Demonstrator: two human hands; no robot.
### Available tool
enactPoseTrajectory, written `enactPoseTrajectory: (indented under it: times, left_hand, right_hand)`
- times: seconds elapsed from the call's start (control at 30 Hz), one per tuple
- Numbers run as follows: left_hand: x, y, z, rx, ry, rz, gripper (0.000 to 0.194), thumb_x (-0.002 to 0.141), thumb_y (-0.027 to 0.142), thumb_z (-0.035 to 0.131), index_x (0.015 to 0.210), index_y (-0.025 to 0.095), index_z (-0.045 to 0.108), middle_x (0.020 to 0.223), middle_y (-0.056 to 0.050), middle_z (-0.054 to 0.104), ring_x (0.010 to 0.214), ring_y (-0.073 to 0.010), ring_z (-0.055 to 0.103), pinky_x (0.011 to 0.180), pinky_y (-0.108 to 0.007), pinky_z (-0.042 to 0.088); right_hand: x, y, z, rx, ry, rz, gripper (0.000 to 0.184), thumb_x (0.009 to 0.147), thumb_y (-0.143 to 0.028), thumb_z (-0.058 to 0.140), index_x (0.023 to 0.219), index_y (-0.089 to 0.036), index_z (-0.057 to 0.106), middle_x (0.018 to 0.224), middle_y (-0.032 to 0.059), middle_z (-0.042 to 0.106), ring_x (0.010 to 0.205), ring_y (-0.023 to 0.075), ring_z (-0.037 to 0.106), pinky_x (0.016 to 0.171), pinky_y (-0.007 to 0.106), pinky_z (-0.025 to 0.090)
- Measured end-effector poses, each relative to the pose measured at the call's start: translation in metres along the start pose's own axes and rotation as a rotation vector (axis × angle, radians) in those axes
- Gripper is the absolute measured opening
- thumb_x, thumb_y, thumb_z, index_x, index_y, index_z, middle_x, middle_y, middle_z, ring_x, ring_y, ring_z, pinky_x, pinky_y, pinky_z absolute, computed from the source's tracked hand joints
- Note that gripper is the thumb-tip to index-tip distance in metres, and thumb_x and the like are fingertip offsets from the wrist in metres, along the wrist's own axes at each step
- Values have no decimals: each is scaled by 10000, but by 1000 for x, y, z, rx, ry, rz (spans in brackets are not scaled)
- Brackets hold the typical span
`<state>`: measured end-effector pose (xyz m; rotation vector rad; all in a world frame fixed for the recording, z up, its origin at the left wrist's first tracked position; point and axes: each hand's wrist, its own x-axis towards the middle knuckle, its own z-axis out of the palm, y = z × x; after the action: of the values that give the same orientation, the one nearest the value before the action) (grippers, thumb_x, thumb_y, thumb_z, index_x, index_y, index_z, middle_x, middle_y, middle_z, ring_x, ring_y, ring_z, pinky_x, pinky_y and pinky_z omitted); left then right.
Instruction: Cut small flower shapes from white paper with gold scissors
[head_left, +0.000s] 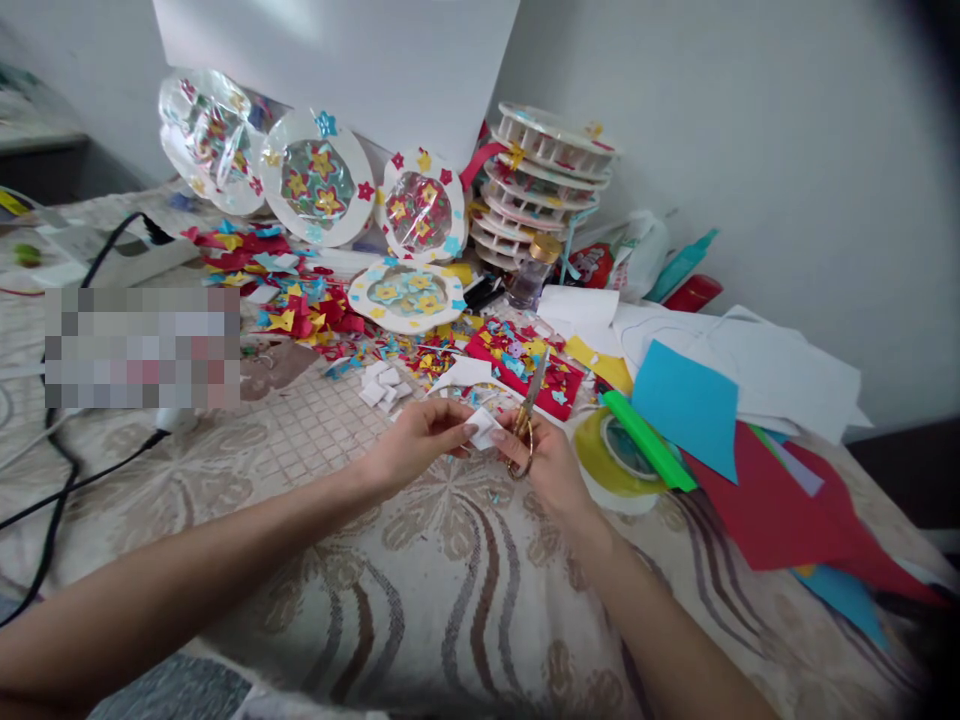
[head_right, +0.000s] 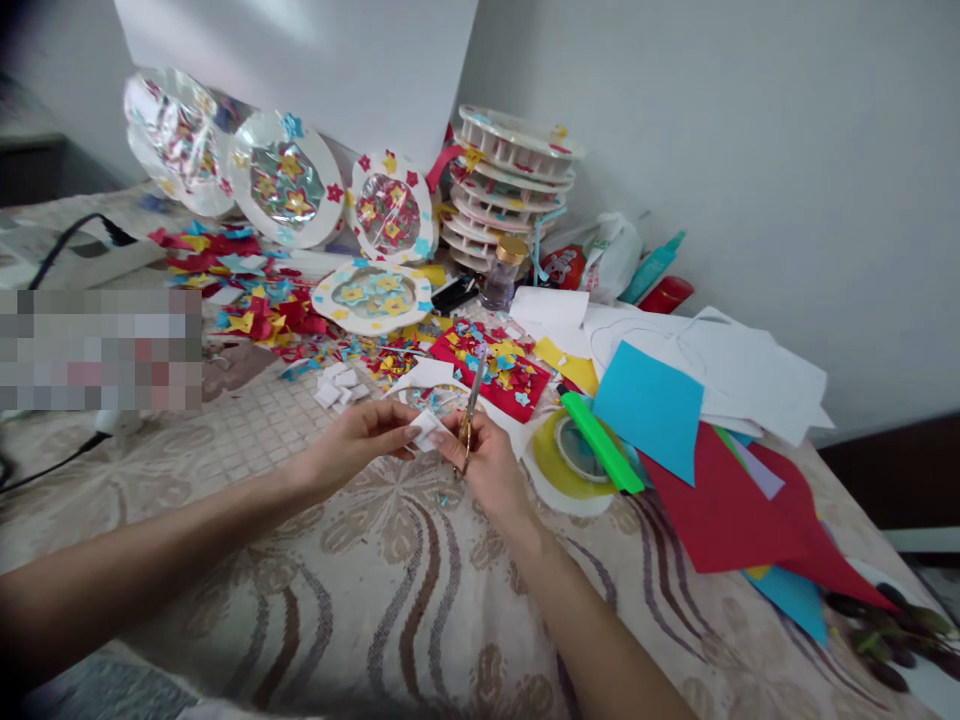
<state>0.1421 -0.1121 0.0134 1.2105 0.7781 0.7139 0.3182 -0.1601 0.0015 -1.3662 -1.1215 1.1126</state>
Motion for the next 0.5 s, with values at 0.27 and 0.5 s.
enactPoseTrajectory:
  times: [0.27,0.5]
  left_hand:
    - [2,0,-3,12,-14,14,307,710,340,718,884,99,643,808,-47,665,687,-110,613,631,-226,508]
    - [9,-1,-14,27,-97,-74,343,655,324,768,891,97,668,751,-54,699,670,-120,645,661,-240,529]
  right_hand:
    - [0,2,1,79,19,21,293,701,-413,725,860,-187,629,612,-37,553,536,99,464,507,229,348]
    - [4,-2,-6,8,32,-69,214,730,-376,696,809,-198,607,671,-26,568,576,110,506,551,240,392]
